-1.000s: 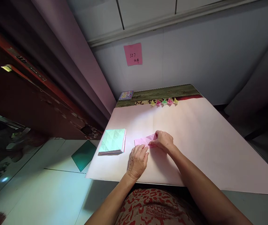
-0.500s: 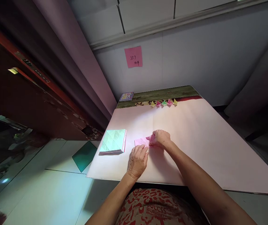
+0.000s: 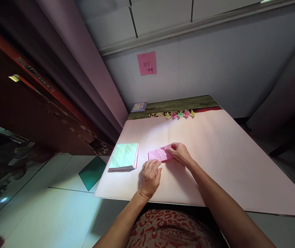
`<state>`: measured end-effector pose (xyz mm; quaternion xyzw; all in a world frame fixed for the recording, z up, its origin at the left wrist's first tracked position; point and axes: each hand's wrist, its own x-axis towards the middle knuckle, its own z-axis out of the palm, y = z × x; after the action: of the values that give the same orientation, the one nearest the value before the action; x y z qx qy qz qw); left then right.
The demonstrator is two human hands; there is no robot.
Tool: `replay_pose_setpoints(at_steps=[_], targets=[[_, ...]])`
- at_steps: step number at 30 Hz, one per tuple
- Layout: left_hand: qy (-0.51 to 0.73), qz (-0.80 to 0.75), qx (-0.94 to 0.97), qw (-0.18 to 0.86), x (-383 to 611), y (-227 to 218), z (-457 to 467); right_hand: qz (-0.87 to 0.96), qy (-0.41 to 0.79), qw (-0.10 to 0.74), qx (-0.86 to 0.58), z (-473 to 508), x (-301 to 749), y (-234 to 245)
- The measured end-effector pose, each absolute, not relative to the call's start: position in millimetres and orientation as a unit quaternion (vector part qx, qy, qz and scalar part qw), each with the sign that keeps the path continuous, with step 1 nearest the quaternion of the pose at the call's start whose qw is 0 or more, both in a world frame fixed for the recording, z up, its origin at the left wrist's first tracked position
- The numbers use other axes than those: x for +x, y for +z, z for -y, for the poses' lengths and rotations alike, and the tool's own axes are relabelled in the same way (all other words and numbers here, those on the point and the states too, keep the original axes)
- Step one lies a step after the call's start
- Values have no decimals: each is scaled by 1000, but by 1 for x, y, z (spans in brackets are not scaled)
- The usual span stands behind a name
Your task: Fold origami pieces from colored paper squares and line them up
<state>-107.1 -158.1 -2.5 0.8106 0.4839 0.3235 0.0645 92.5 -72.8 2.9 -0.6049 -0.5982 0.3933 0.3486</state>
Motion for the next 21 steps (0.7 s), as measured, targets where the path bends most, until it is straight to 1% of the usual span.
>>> replay_pose_setpoints(at_steps=[3, 5, 8, 9, 10, 12, 14, 18, 21], targets=[[392, -484, 755, 206, -106, -1, 148, 492, 465, 487, -552, 67, 90, 0], [417, -504, 679, 334, -101, 0, 134, 434, 501, 548, -511, 63, 86, -3], [468, -503, 463, 560, -85, 2, 105, 415, 511, 577, -484, 59, 79, -9], [484, -479, 390, 619, -79, 2, 95, 421, 511, 574, -482, 58, 78, -11], [499, -457, 334, 656, -73, 2, 86, 429, 514, 567, -480, 58, 76, -14], [541, -440, 257, 669, -63, 1, 72, 444, 522, 549, -478, 60, 76, -16], [566, -450, 224, 653, -57, -1, 63, 459, 525, 535, -476, 63, 78, -15], [584, -475, 176, 635, -57, -8, 56, 493, 524, 528, -451, 65, 91, -10], [597, -469, 148, 634, -60, -12, 56, 556, 496, 511, -429, 62, 102, -12]])
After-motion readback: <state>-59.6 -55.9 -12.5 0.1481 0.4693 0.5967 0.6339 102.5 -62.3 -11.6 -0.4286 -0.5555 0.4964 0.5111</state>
